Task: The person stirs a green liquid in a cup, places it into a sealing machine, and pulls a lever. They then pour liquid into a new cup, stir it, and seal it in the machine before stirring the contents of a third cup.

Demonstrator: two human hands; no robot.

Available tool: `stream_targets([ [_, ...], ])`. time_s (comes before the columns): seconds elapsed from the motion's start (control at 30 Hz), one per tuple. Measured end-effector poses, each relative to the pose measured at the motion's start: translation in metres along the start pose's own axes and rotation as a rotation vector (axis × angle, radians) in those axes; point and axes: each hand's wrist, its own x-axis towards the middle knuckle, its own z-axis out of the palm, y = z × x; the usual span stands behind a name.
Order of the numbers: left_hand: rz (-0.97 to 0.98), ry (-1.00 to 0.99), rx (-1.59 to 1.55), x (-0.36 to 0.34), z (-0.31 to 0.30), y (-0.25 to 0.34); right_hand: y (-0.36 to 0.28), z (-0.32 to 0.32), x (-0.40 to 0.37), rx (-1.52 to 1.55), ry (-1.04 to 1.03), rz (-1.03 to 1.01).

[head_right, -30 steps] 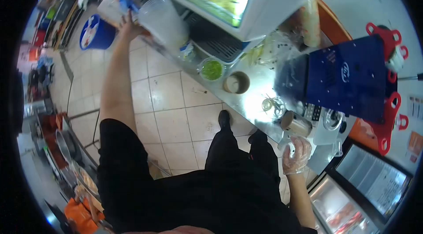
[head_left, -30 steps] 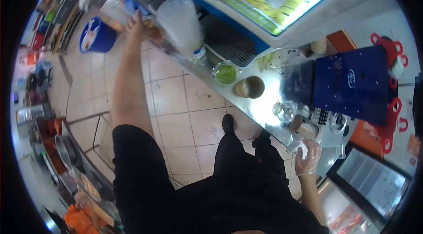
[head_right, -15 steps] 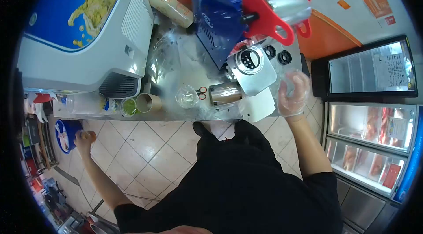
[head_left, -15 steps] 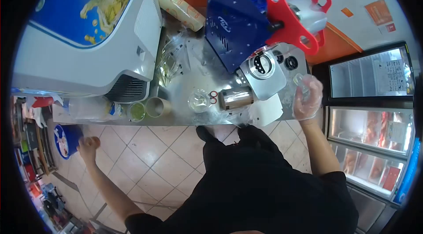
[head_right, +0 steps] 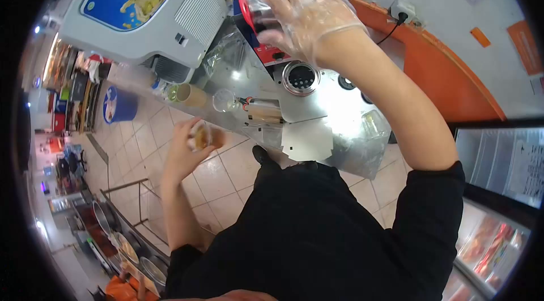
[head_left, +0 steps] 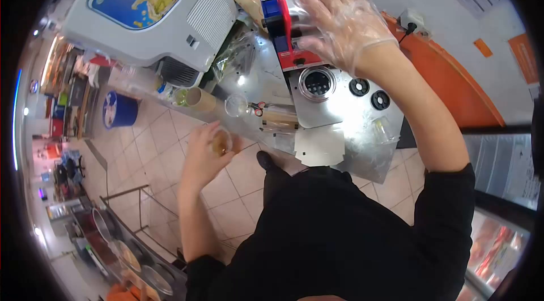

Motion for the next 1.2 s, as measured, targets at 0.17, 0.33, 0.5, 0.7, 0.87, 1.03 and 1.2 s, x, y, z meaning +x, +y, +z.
stream_targets([
  [0.17,0.086,0.125,-0.104,0.039,0.091,0.102,0.028,-0.021,0.054,-0.057,-0.491,-0.287],
  [0.33,0.114,0.268,-0.067,0.09,0.166,0.142,0.03,-0.026,0.08,0.216,-0.553,0.037],
  [0.5,0.16,0.403,0.003,0.131,0.21,0.146,-0.003,-0.035,0.066,-0.041,-0.357,0.116],
  [0.7,0.195,0.5,0.088,0.157,0.259,0.115,-0.03,0.022,0.024,0.171,0.21,0.134],
  [0.87,0.111,0.554,0.241,0.161,0.263,0.112,-0.018,-0.055,0.063,0.098,-0.46,0.118],
  [1.03,0.148,0.607,0.185,0.159,0.276,0.104,0.012,-0.005,0.103,0.204,-0.609,0.053],
  [1.2,0.091,0.567,0.103,0.123,0.279,0.103,0.0,-0.01,0.087,0.195,0.05,0.314],
])
